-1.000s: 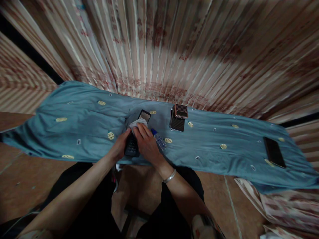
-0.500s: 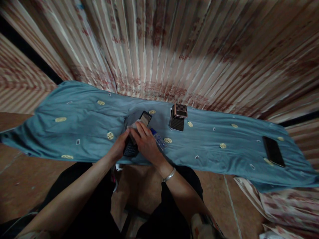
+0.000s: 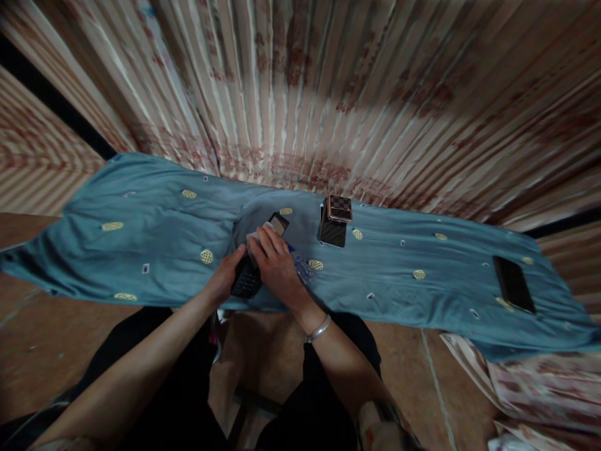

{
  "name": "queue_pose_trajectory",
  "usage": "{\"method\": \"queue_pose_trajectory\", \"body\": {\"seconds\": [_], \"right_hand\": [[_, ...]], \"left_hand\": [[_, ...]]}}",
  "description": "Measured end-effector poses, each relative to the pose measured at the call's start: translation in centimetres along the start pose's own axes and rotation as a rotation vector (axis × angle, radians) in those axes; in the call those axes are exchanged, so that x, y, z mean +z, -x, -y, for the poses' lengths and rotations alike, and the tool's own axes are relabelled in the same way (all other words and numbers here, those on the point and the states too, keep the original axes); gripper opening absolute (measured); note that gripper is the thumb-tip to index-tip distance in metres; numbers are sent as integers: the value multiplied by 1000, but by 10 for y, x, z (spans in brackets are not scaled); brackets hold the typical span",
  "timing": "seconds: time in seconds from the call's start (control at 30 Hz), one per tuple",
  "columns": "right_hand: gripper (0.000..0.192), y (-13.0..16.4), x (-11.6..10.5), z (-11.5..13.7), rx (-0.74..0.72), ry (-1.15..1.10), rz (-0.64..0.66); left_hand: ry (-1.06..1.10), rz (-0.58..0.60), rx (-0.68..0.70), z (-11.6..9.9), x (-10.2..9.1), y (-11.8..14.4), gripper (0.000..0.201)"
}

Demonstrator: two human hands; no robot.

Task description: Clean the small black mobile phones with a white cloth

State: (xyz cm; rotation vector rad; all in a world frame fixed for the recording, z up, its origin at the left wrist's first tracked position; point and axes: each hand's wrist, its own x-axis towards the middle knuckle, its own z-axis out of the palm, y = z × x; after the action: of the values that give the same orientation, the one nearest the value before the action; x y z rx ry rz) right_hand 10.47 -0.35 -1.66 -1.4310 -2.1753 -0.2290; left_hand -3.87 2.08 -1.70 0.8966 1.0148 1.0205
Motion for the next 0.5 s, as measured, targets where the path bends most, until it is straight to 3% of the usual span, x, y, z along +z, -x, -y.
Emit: {"method": "queue_pose_trajectory", "body": {"seconds": [0.1, 0.33, 0.5], "right_hand": [[42, 1, 1, 2, -28, -11, 9], [47, -4, 0, -21, 74, 2, -87], [47, -1, -1, -8, 23, -6, -42]], "left_hand": [[35, -7, 10, 3, -1, -2, 52], [-68, 80, -83, -8, 0, 8, 56], [-38, 5, -45, -8, 1, 4, 50]]}}
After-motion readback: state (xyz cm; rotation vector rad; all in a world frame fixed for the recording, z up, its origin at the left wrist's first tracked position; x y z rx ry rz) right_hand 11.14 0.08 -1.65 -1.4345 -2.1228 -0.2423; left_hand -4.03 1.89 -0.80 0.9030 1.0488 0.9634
